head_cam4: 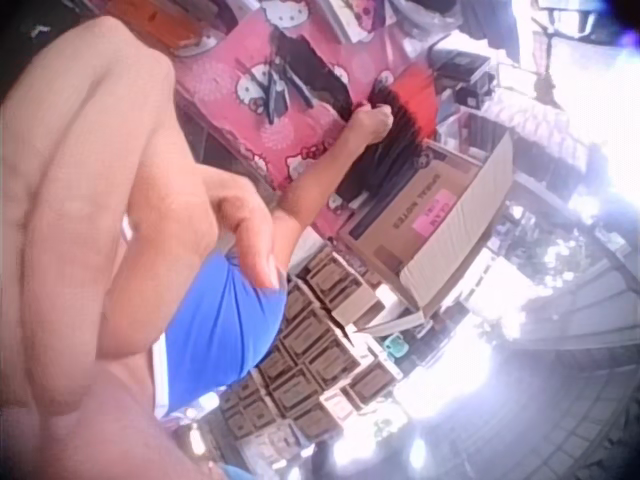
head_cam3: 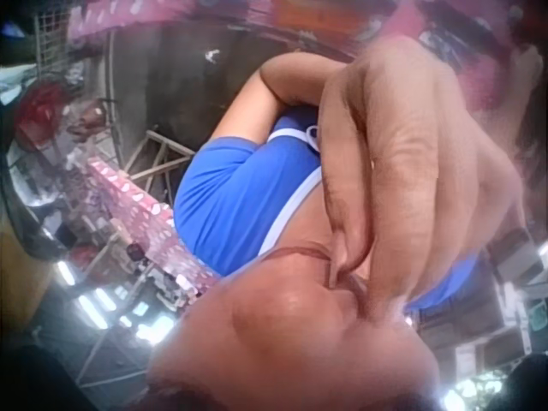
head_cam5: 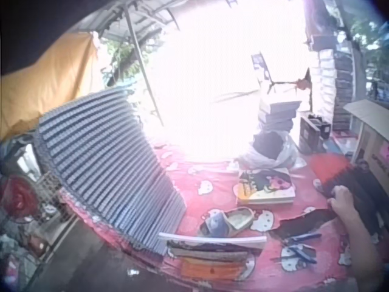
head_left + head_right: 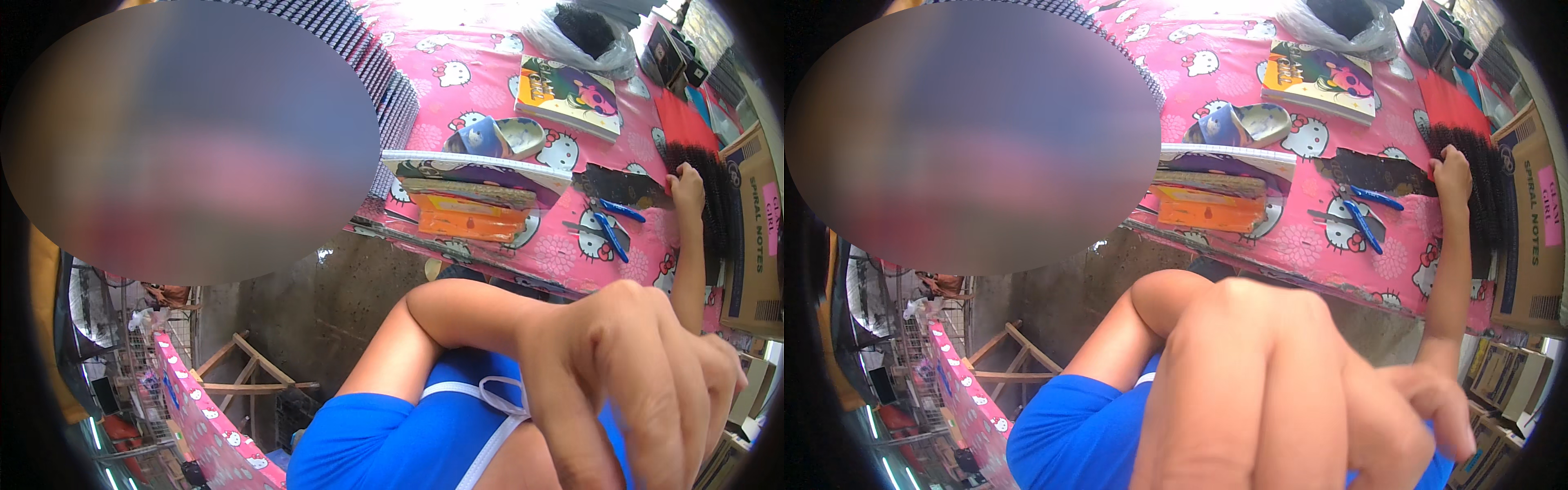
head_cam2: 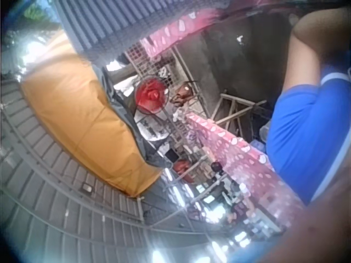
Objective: The person uses a tool to crimp and cut the ends of wire coils on spiral notebooks before placing them onto a stack on the table.
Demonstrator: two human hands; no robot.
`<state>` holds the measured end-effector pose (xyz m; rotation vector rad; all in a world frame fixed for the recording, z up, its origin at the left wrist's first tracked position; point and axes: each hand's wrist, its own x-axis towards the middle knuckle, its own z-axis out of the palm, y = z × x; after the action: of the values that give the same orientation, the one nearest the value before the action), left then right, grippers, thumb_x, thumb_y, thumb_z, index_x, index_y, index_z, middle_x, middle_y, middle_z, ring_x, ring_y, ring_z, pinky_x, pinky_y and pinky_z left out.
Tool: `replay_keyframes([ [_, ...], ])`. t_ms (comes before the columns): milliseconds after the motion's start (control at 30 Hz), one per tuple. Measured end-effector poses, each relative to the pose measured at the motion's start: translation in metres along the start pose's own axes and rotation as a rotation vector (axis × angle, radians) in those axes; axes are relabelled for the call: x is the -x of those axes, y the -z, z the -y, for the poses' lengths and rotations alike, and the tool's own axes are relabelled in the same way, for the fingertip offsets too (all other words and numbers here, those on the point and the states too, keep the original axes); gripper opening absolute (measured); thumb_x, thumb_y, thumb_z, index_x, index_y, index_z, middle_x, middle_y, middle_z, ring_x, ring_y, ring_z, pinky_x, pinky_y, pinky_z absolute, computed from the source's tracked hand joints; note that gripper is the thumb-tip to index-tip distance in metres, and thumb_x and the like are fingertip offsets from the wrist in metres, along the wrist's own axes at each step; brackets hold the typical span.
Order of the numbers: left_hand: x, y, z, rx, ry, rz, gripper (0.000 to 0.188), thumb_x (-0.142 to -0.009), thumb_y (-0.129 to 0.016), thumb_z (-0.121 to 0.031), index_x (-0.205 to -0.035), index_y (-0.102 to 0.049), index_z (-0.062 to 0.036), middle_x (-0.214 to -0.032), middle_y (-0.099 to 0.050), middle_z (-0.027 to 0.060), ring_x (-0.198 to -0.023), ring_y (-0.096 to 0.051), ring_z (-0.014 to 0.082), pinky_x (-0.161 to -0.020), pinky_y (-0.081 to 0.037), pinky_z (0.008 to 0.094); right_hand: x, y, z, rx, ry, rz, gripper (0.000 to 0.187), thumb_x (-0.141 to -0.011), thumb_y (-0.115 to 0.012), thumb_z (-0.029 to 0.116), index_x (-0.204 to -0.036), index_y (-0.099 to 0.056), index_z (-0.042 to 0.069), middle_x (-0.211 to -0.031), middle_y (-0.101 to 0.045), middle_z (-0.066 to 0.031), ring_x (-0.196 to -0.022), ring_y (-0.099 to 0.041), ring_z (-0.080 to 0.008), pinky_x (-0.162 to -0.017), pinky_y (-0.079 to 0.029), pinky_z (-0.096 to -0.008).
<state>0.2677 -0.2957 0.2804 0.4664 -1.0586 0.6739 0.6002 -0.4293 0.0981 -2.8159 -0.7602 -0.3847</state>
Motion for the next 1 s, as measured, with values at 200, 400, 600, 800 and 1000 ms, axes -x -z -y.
replay_keyframes([
  [200, 0.017, 0.031, -0.027, -0.137, 0.328, -0.199, 0.041, -0.093, -0.050, -0.034, -0.116, -0.057, -0.0004, -0.112, -0.061, 0.0118, -0.103, -0.058, 0.0211, -0.097, -0.037, 0.0365, -0.012, 0.012, 0.009, 0.053, -0.009, 0.003, 0.017, -0.079, -0.059, 0.016, -0.088, -0.060, 0.002, -0.088, -0.062, -0.0211, -0.087, -0.061, -0.0393, -0.076, -0.048, -0.0485],
  [400, 0.024, 0.053, -0.073, 0.161, 0.389, -0.907, 0.076, -0.096, -0.021, -0.056, -0.145, -0.018, 0.0018, -0.150, -0.021, 0.0222, -0.137, -0.028, 0.0357, -0.113, -0.021, 0.0493, -0.006, 0.011, 0.004, -0.105, 0.176, -0.225, 0.018, -0.081, -0.058, 0.011, -0.096, -0.060, 0.001, -0.095, -0.058, -0.0201, -0.089, -0.059, -0.0378, -0.076, -0.047, -0.0452],
  [600, 0.044, 0.065, -0.077, -1.726, 0.601, -0.293, 0.049, -0.091, -0.049, -0.038, -0.128, -0.046, -0.0056, -0.134, -0.044, 0.0136, -0.127, -0.039, 0.0285, -0.109, -0.014, 0.0522, 0.050, 0.081, 0.106, -0.556, 0.438, -0.104, 0.019, -0.081, -0.065, 0.007, -0.099, -0.064, 0.002, -0.090, -0.061, -0.0139, -0.080, -0.063, -0.0294, -0.071, -0.049, -0.0366],
  [800, 0.058, 0.074, -0.079, -2.290, 0.593, -0.003, 0.031, -0.083, -0.066, -0.029, -0.109, -0.066, -0.0125, -0.094, -0.067, 0.0039, -0.100, -0.059, 0.0215, -0.104, -0.018, 0.0500, 0.107, 0.125, 0.182, -1.030, 0.468, 0.082, 0.014, -0.075, -0.069, 0.003, -0.090, -0.068, 0.002, -0.086, -0.064, -0.0090, -0.071, -0.061, -0.0166, -0.063, -0.048, -0.0270],
  [1000, 0.060, 0.080, -0.080, -2.191, 0.527, -0.068, 0.018, -0.079, -0.070, -0.028, -0.087, -0.072, -0.0123, -0.086, -0.068, 0.0005, -0.091, -0.061, 0.0175, -0.102, -0.021, 0.0445, 0.096, 0.126, 0.185, -1.020, 0.518, 0.051, 0.019, -0.074, -0.070, 0.003, -0.093, -0.069, 0.005, -0.084, -0.062, -0.0076, -0.072, -0.060, -0.0158, -0.063, -0.047, -0.0278],
])
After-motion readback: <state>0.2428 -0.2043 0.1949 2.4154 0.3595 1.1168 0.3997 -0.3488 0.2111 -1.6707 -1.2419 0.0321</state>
